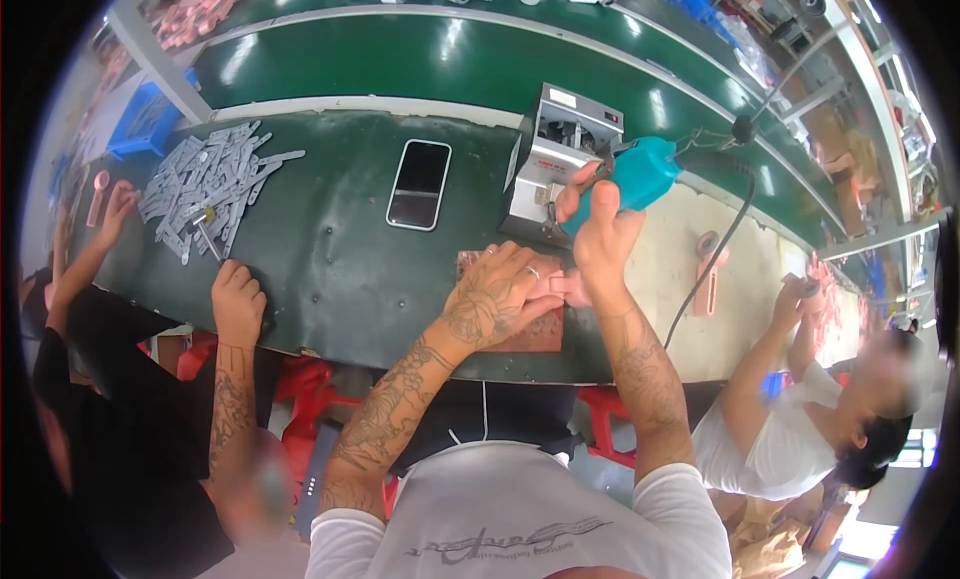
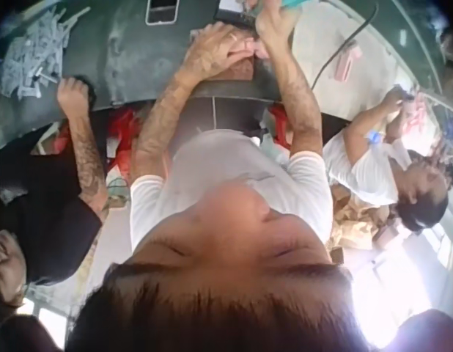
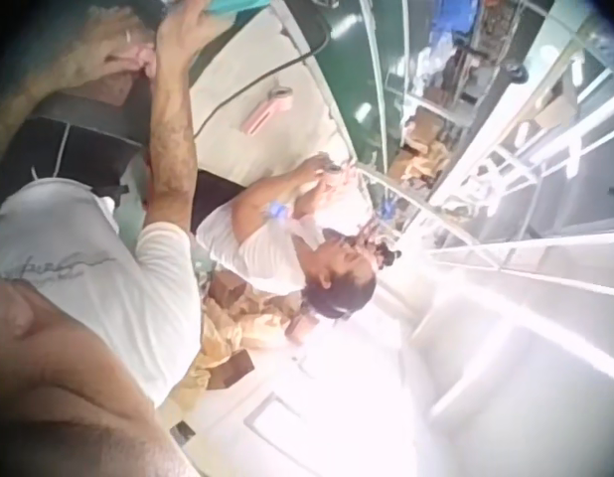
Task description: Assembling and packaging handheld fans on a production line using a heat gun and various components.
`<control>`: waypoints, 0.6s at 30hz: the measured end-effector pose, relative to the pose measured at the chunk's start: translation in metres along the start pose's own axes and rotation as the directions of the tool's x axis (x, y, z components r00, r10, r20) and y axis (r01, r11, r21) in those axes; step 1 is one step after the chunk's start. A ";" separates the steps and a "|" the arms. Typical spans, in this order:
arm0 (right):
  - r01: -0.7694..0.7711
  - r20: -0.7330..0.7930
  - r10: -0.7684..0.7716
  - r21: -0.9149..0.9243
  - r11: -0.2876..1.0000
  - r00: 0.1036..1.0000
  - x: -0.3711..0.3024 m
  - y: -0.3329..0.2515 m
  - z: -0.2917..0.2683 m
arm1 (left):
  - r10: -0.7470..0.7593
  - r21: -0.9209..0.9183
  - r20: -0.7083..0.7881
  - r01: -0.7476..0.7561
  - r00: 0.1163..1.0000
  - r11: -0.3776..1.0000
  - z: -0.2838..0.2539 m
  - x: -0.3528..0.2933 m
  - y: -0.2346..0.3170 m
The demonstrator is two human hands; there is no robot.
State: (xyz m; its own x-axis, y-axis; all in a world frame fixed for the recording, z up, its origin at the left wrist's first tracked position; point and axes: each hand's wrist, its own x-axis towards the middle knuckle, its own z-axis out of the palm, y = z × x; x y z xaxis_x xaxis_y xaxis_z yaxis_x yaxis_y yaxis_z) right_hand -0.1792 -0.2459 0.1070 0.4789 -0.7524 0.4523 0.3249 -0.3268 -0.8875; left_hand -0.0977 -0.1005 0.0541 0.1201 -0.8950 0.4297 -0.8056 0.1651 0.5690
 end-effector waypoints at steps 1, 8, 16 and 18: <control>-0.027 -0.012 0.027 -0.011 1.000 1.000 -0.004 -0.009 -0.001 | -0.002 -0.004 -0.008 0.002 1.000 1.000 0.000 0.001 0.001; -0.092 -0.011 0.092 -0.028 0.995 0.996 -0.035 -0.034 -0.020 | -0.040 -0.006 0.042 0.040 0.998 0.999 0.001 0.001 -0.001; -0.120 -0.009 0.120 0.038 0.992 0.993 -0.043 -0.022 -0.026 | -0.043 -0.054 0.058 0.046 0.997 0.997 0.003 0.001 0.000; -0.167 0.004 0.167 0.073 0.983 0.986 -0.045 -0.019 -0.026 | 0.016 -0.017 -0.070 -0.017 0.997 1.000 0.007 0.002 -0.001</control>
State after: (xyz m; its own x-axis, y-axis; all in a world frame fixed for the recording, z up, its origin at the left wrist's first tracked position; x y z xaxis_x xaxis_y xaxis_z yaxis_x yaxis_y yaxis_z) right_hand -0.2278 -0.2206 0.1011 0.5293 -0.7943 0.2983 0.2988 -0.1545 -0.9417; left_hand -0.1007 -0.1050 0.0498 0.1473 -0.8610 0.4868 -0.7975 0.1878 0.5733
